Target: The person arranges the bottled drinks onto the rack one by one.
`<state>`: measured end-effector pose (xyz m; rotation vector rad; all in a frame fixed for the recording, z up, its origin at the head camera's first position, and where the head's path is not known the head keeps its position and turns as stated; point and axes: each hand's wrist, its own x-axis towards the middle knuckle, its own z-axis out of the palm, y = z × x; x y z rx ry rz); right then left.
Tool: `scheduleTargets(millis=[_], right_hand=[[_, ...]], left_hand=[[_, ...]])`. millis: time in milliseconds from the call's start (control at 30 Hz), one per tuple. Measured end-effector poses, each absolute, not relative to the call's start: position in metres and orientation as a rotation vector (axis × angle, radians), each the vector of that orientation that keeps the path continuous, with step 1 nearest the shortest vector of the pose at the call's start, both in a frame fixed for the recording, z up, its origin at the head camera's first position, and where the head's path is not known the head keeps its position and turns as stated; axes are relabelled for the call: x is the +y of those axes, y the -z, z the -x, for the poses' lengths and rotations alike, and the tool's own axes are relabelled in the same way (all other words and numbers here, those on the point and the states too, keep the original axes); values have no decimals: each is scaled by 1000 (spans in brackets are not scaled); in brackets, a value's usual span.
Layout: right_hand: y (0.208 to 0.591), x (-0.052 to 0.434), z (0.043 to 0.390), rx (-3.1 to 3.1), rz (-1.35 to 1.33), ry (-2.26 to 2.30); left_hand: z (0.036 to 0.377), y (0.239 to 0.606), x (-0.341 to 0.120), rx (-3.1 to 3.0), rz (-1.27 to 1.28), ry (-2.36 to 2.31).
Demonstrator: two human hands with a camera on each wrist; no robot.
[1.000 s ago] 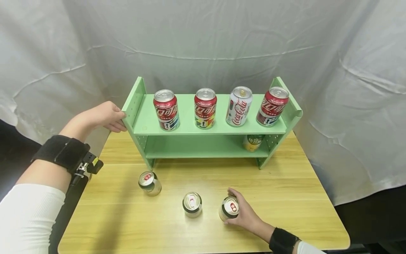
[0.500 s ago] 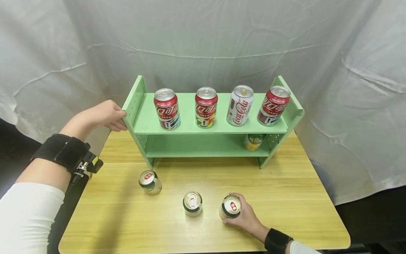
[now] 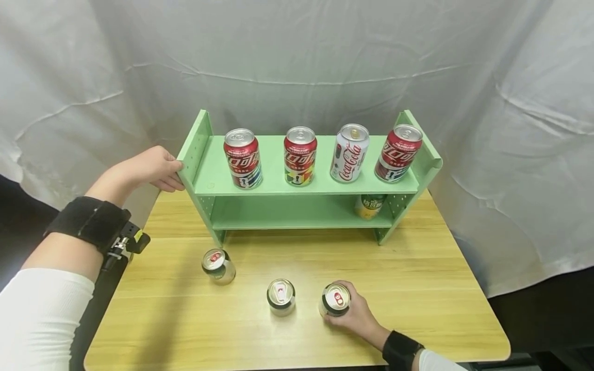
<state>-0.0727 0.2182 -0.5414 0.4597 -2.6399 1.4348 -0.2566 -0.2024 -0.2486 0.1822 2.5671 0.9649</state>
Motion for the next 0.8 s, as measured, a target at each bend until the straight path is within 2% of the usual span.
scheduleTargets(millis=[300, 800], right_hand=[[553, 226, 87, -2639, -536, -1370], [495, 231, 129, -2546, -735, -1329]], left_hand=[[257, 249, -204, 2559, -181, -966], [258, 250, -205, 2553, -206, -994]])
